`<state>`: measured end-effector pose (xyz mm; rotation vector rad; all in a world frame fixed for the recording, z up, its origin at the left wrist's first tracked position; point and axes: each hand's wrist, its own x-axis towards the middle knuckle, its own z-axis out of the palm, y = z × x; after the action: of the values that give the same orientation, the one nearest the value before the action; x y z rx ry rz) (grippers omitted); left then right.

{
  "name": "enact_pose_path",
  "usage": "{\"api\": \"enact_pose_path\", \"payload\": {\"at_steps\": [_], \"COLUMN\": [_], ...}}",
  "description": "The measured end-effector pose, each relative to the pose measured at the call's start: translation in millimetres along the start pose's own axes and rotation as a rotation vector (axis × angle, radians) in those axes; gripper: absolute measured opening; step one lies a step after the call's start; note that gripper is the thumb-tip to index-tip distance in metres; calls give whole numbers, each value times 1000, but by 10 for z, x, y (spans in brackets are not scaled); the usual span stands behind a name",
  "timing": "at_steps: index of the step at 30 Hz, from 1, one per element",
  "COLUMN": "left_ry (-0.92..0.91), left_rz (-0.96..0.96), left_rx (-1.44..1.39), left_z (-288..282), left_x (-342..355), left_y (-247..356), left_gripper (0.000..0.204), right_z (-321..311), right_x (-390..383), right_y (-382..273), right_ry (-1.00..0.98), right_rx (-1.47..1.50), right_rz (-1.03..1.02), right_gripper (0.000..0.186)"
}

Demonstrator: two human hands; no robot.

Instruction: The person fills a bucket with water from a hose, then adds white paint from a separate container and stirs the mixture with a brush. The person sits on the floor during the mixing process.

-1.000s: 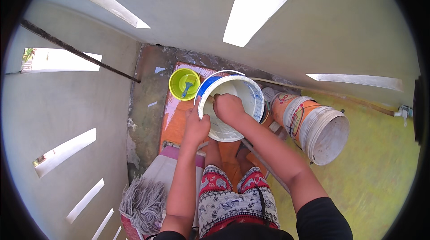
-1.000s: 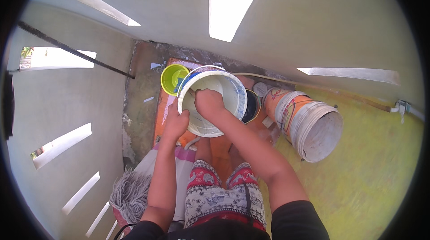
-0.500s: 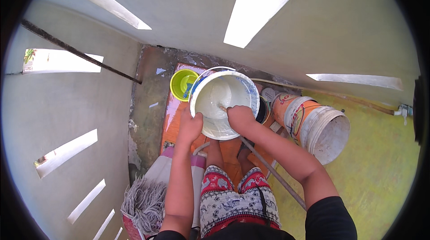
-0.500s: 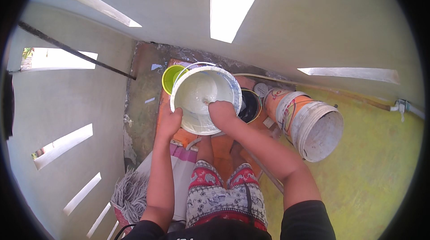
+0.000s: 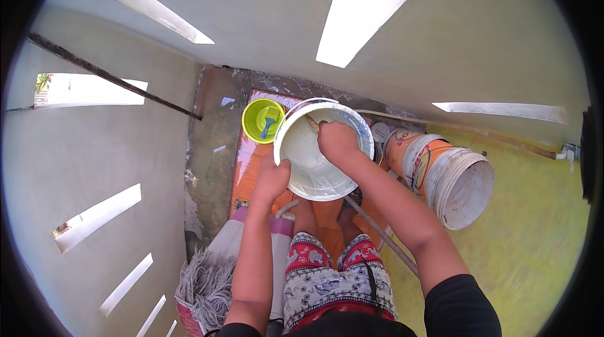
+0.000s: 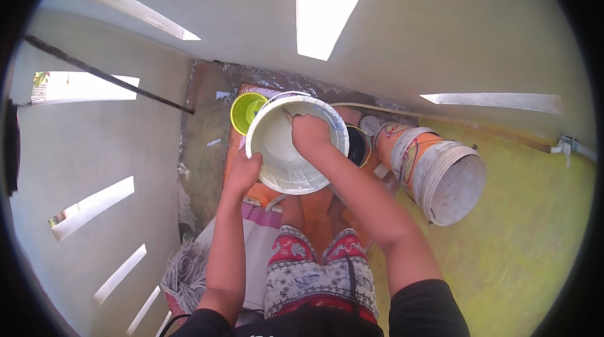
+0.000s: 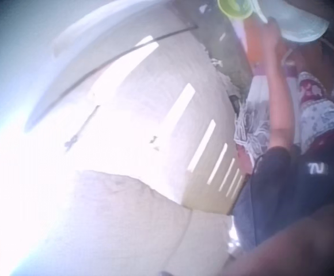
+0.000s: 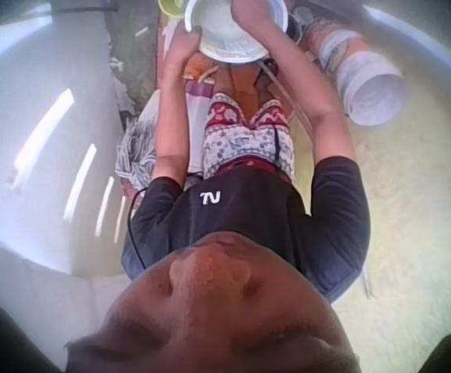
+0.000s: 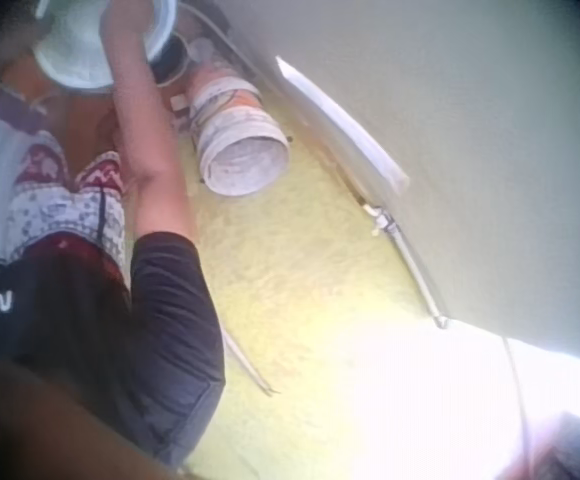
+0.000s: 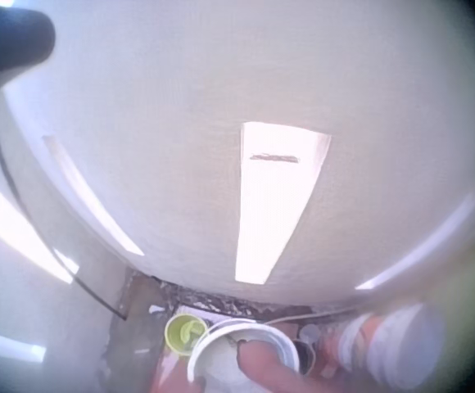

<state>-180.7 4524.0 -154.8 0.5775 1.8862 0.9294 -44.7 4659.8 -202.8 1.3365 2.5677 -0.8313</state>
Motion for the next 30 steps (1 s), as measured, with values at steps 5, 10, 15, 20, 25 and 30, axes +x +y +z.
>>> {"api": "enact_pose_path", "payload": {"at_steps": [5,10,15,20,25,30], "left_ry": [-61,-142,-186,-157,-180,-150], "left_rz": [-18,-74,-62,-87,-140,-62], "left_rx": [-41,31,251,237,84,14], "left_z": [98,192,601,727,591,514], "left_x": [-36,-32,-176,-253,-106,-12], "left_y": [-208,-576,-908,-1153,-1260,-1223], "left_gripper": [39,53,72,74,70,55], "right_z": [55,247,489,512,455,489], "right_x": [-258,-646,-871,-671,-719,-906], "right_y": [255,191,35,388,632,435], "right_ry": [-194,-386,-372,-139,-326,-458], "right_rx": [-192,-151,-1,-11,-199,-149], "right_rz": [-7,-52,-10,139,158,53], "right_gripper": [19,21,21,18,21,21]}}
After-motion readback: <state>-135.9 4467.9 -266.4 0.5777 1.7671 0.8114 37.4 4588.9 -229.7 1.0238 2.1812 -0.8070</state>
